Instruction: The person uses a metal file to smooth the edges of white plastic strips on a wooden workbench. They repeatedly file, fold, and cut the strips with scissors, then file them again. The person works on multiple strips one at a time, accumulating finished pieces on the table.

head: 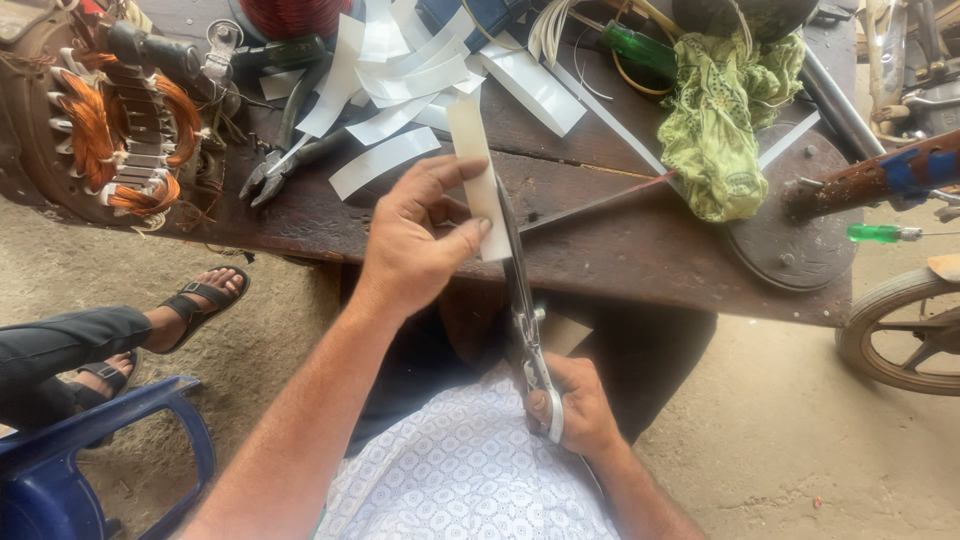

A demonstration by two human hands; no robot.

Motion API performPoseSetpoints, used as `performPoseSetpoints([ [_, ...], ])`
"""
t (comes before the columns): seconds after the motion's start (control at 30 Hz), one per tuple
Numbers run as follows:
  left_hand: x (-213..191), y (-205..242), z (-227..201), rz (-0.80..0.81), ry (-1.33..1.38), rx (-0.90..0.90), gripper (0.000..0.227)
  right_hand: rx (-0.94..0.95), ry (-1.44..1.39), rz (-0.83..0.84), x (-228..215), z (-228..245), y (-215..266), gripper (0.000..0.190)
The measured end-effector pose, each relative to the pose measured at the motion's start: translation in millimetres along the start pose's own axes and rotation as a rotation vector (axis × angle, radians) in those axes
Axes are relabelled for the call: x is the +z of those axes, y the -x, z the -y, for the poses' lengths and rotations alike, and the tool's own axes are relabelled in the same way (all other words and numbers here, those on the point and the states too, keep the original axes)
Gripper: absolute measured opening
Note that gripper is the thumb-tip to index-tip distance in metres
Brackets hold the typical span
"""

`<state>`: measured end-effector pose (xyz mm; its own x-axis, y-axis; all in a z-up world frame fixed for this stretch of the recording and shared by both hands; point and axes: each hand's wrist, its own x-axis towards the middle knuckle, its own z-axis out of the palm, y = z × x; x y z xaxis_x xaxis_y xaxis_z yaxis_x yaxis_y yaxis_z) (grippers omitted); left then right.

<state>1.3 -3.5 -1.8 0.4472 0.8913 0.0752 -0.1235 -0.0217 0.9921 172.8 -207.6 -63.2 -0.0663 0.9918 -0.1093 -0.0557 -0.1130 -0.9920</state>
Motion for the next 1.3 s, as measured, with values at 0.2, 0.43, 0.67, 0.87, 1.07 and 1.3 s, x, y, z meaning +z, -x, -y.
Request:
performPoseSetpoints([
  [0.2,18.0,15.1,0.6,0.051,-0.065,0.038,0.048,-0.047,0.084,-0.056,1.4,3.9,-6.3,0.065],
  [0.43,18.3,19.7,-3.2,0.065,-0.077,0.043,0.048,-0.112,0.214,-0.073,-2.9,3.6,-8.0,0.066],
  [0.67,18.9,22.1,-4.2,0.066,-0.062,0.043,0.047,-0.090,0.127,-0.109,1.6,5.1,-6.7,0.053],
  [0.87,20.6,20.0,-2.1,0.091,-0.018,0.052,0.046,-0.094,-0.027,-0.052,-8.4,4.2,-19.4,0.052],
  [1.07,17.6,22.4,-1.1,0.108,0.061,0.025,0.045,-0.030,-0.157,0.046,-21.0,-2.1,-15.4,0.064],
  [1.3,9.2,21.7,-0.7,0.096,0.229,0.015,0.047,0.017,-0.241,0.091,-1.7,-10.5,-4.9,0.069],
])
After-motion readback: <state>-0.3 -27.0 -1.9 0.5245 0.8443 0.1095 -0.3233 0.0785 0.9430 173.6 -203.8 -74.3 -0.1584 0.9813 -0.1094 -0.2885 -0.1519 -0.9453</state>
